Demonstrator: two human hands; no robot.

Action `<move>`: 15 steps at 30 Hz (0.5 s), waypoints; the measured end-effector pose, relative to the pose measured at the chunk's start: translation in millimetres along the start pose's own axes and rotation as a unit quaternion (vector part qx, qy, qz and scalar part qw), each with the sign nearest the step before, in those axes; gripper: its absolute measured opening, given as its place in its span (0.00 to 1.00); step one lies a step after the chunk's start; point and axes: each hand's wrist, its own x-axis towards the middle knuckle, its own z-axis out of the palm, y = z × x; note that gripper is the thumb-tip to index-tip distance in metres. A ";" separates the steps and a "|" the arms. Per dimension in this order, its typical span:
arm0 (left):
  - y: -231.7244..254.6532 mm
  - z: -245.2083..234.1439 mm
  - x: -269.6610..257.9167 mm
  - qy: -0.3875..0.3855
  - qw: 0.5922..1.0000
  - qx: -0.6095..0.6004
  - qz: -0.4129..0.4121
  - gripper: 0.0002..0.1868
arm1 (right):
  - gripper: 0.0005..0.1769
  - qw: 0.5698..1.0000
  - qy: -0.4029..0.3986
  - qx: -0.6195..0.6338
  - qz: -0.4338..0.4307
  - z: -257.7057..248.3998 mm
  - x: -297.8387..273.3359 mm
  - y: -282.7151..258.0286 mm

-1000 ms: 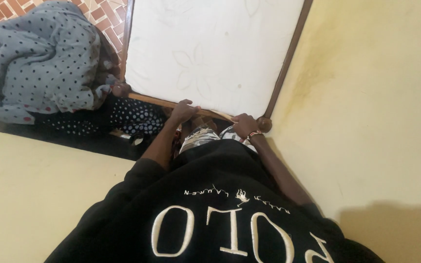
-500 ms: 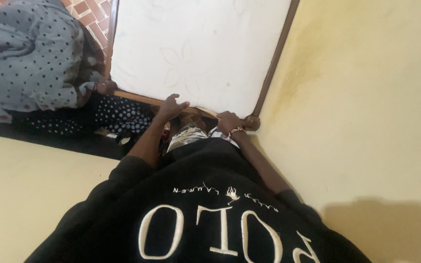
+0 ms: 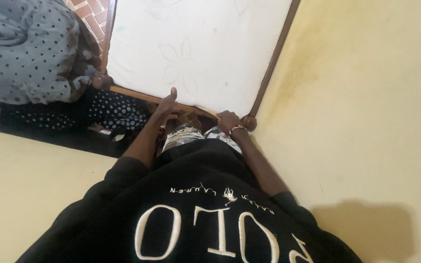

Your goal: Repairing a wooden chair by re-inserting and securing a support rod into the frame.

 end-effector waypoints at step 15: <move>0.7 -5.7 6.5 0.046 0.993 0.113 0.000 0.53 | 0.17 0.973 0.125 -0.117 -0.154 35.6 73.3 72.0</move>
